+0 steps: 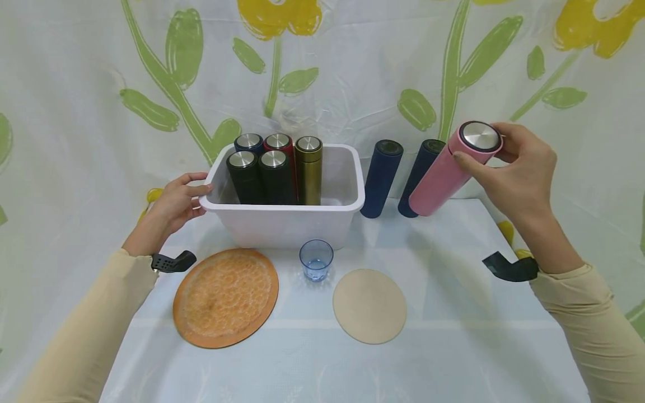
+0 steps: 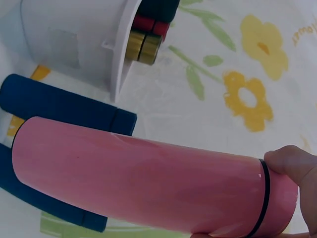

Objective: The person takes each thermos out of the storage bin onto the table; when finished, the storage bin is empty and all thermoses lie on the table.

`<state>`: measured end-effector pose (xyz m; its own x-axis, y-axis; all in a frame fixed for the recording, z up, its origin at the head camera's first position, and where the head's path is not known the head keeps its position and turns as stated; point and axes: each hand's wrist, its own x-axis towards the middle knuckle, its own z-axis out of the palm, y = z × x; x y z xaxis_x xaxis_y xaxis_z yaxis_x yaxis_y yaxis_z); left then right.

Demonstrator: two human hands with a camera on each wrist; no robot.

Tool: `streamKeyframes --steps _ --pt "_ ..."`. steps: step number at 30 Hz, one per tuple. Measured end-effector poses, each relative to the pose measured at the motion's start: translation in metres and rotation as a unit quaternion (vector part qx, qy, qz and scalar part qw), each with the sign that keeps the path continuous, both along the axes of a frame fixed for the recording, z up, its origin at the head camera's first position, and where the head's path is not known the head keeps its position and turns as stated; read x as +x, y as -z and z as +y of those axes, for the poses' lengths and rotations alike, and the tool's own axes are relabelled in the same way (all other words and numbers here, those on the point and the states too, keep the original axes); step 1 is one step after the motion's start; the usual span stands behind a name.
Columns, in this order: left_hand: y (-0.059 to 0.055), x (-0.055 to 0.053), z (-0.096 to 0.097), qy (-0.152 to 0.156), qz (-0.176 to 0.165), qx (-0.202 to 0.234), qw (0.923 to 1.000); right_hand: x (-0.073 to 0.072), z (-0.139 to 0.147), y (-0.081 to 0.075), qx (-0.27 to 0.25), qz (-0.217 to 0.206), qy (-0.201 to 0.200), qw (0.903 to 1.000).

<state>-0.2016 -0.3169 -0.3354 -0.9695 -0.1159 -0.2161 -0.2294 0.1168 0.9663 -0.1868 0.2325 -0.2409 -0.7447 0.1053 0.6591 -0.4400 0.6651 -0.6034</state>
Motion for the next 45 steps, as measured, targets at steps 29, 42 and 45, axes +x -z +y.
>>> streamKeyframes --steps 29,42,45 --pt "-0.004 0.0 -0.002 0.009 0.009 0.047 0.9988 -0.042 0.054 0.034 0.004 -0.137 0.108 0.9847" --pt "-0.002 0.003 0.0 0.007 0.009 0.012 0.9999 -0.073 0.066 0.058 -0.016 -0.13 0.13 0.9827" --pt "-0.002 0.002 0.0 0.007 0.01 0.012 0.9999 -0.08 0.068 0.062 -0.023 -0.142 0.135 0.9803"
